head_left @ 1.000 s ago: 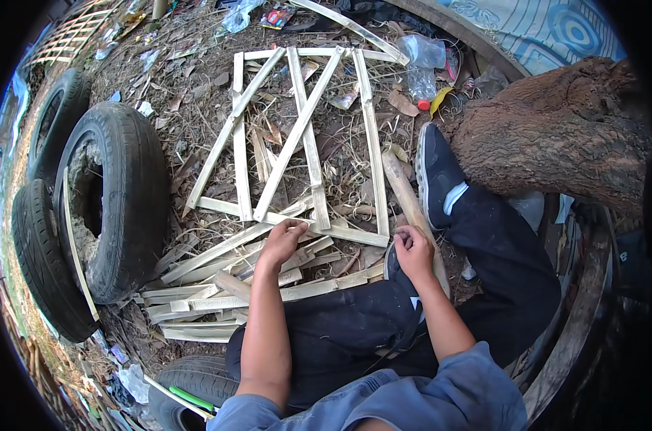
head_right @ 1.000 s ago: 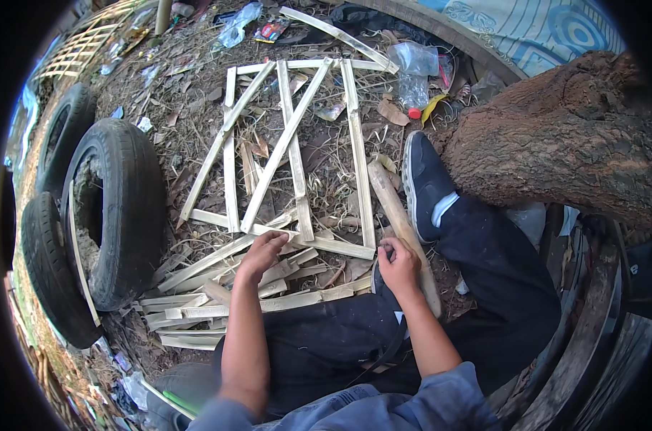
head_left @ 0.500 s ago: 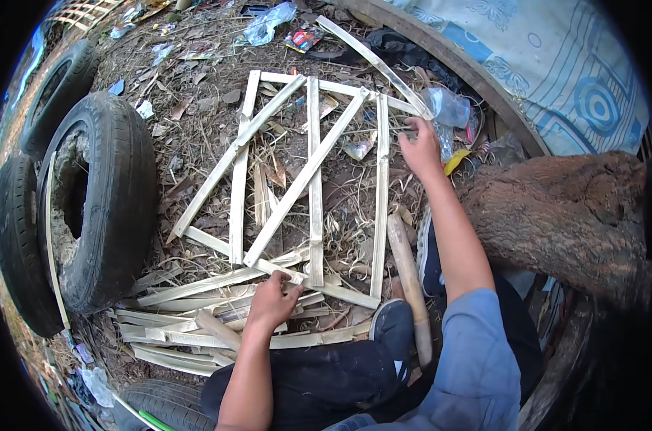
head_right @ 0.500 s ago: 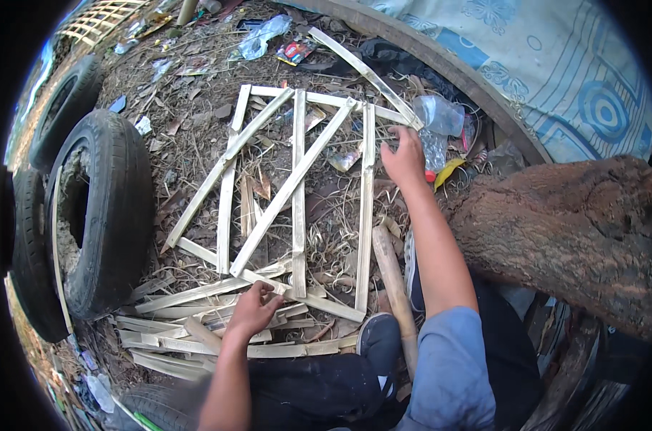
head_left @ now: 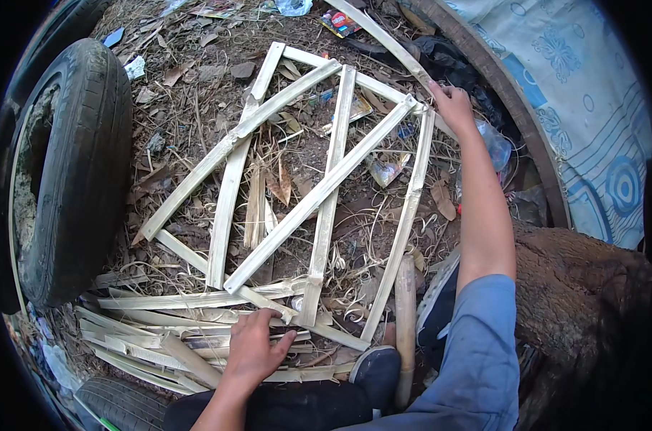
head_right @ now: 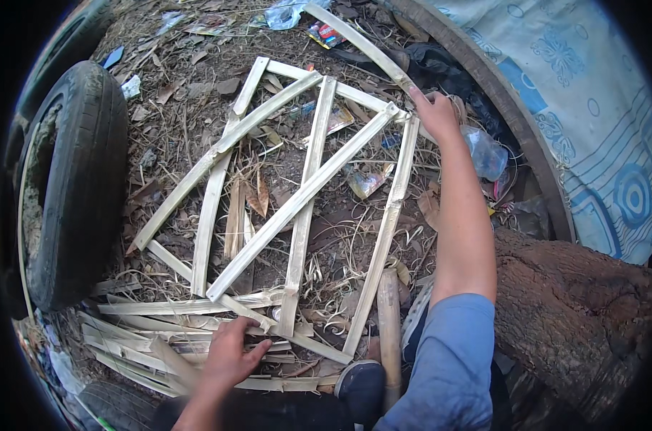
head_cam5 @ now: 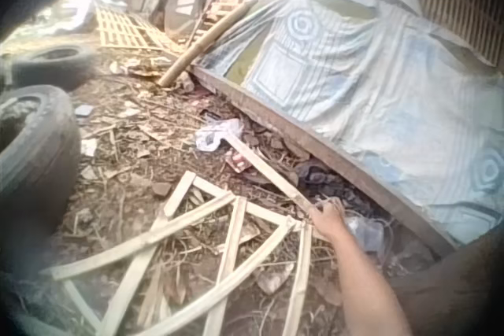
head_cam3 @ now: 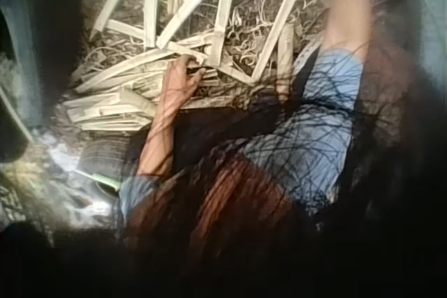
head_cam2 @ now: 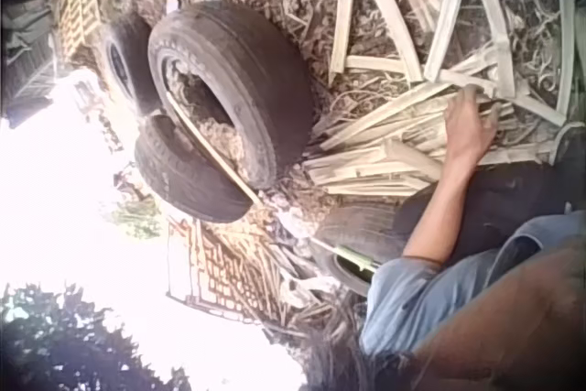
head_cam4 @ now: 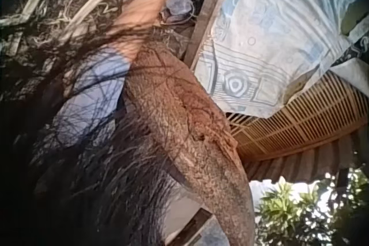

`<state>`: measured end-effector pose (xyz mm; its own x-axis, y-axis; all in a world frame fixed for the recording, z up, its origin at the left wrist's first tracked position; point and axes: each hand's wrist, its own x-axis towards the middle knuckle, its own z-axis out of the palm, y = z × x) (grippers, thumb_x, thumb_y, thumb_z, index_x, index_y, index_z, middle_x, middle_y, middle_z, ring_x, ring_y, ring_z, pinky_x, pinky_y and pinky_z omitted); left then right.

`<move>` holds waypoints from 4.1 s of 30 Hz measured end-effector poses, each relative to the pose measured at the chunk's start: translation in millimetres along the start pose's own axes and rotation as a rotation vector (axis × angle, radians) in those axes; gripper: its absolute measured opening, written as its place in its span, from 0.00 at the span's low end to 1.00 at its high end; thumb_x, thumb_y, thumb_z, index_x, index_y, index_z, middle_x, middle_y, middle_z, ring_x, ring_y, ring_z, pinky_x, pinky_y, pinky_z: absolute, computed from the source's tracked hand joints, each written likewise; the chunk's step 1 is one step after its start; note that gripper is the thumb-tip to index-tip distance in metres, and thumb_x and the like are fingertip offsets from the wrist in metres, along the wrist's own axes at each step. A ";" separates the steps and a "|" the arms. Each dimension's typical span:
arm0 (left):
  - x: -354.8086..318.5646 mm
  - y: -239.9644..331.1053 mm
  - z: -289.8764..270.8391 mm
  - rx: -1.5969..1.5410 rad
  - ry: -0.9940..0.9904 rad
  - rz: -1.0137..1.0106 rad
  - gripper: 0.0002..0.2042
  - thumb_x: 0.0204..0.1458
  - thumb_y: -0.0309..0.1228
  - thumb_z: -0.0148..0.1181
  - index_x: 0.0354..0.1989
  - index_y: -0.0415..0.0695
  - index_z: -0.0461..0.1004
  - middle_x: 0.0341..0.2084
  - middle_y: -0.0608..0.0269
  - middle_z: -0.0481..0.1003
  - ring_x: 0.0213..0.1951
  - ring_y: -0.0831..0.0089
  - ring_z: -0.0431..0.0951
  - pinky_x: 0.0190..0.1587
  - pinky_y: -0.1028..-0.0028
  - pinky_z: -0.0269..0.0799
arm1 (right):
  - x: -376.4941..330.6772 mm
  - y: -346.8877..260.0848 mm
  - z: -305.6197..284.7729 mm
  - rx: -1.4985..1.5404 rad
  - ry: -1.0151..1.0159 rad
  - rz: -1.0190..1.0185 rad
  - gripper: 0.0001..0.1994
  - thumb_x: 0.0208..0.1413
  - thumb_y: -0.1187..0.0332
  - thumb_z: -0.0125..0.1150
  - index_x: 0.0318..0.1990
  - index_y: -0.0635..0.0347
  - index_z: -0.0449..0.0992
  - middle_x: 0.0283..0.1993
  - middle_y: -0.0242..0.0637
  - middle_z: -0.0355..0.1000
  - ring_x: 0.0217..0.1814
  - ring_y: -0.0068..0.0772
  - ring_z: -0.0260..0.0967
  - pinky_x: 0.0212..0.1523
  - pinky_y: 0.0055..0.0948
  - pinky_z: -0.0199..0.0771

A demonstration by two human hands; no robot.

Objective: The person constructs a lattice structure by weaving together thin strips of bamboo and using a larger piece of bamboo to press the joints together.

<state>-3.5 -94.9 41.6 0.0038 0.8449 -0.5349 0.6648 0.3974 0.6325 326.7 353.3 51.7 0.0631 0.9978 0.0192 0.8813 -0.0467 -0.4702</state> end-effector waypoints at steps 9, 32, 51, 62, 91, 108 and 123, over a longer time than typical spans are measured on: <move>-1.7 3.1 -3.3 0.046 0.017 -0.040 0.22 0.51 0.43 0.68 0.48 0.42 0.73 0.39 0.46 0.77 0.47 0.52 0.74 0.53 0.59 0.69 | -91.3 -43.8 -17.0 -0.399 -0.153 -0.351 0.33 0.56 0.36 0.54 0.38 0.62 0.84 0.50 0.54 0.72 0.59 0.52 0.64 0.64 0.44 0.59; 2.0 15.5 -12.7 0.028 -0.147 -0.128 0.27 0.55 0.44 0.63 0.57 0.40 0.68 0.45 0.34 0.77 0.51 0.44 0.77 0.53 0.57 0.71 | -439.7 -4.4 -25.4 -0.039 -0.275 -0.149 0.23 0.49 0.64 0.68 0.53 0.59 0.72 0.49 0.47 0.69 0.55 0.51 0.67 0.59 0.44 0.65; 5.1 -0.4 3.0 0.250 0.005 0.135 0.23 0.52 0.29 0.64 0.58 0.47 0.69 0.55 0.49 0.72 0.55 0.48 0.73 0.58 0.57 0.69 | -484.2 -49.9 67.6 0.887 -0.180 0.384 0.27 0.49 0.82 0.57 0.59 0.64 0.62 0.52 0.49 0.75 0.34 0.18 0.68 0.40 0.22 0.73; 5.7 -0.8 4.4 0.271 0.006 0.146 0.23 0.51 0.31 0.65 0.58 0.47 0.69 0.55 0.50 0.71 0.58 0.51 0.71 0.60 0.58 0.67 | -535.2 -31.9 32.8 0.660 -0.128 0.251 0.19 0.50 0.75 0.62 0.50 0.64 0.70 0.44 0.43 0.76 0.34 0.29 0.73 0.40 0.30 0.75; -24.7 26.9 37.1 0.659 0.022 0.268 0.18 0.53 0.39 0.62 0.52 0.49 0.72 0.40 0.50 0.80 0.45 0.50 0.79 0.47 0.57 0.74 | -474.8 17.8 56.6 0.134 -0.216 0.466 0.26 0.49 0.65 0.66 0.56 0.66 0.70 0.48 0.57 0.76 0.53 0.57 0.74 0.55 0.44 0.72; -17.7 16.3 100.8 0.576 -0.258 0.423 0.34 0.53 0.39 0.60 0.69 0.53 0.54 0.27 0.45 0.80 0.31 0.47 0.81 0.35 0.51 0.76 | -468.7 41.3 71.2 0.378 -0.231 0.509 0.12 0.55 0.69 0.62 0.44 0.66 0.78 0.40 0.50 0.80 0.45 0.46 0.79 0.49 0.37 0.75; -18.0 13.5 105.0 0.538 -0.195 0.453 0.30 0.52 0.32 0.59 0.65 0.50 0.59 0.40 0.50 0.78 0.40 0.52 0.81 0.40 0.55 0.77 | -477.1 20.0 43.9 0.223 -0.091 0.514 0.09 0.54 0.69 0.62 0.40 0.63 0.82 0.36 0.49 0.81 0.42 0.45 0.80 0.45 0.38 0.76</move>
<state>83.8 -142.3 0.9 0.4649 0.7860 -0.4075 0.8414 -0.2491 0.4796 293.6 -121.6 -5.6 0.4089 0.8497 -0.3328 0.6268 -0.5266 -0.5743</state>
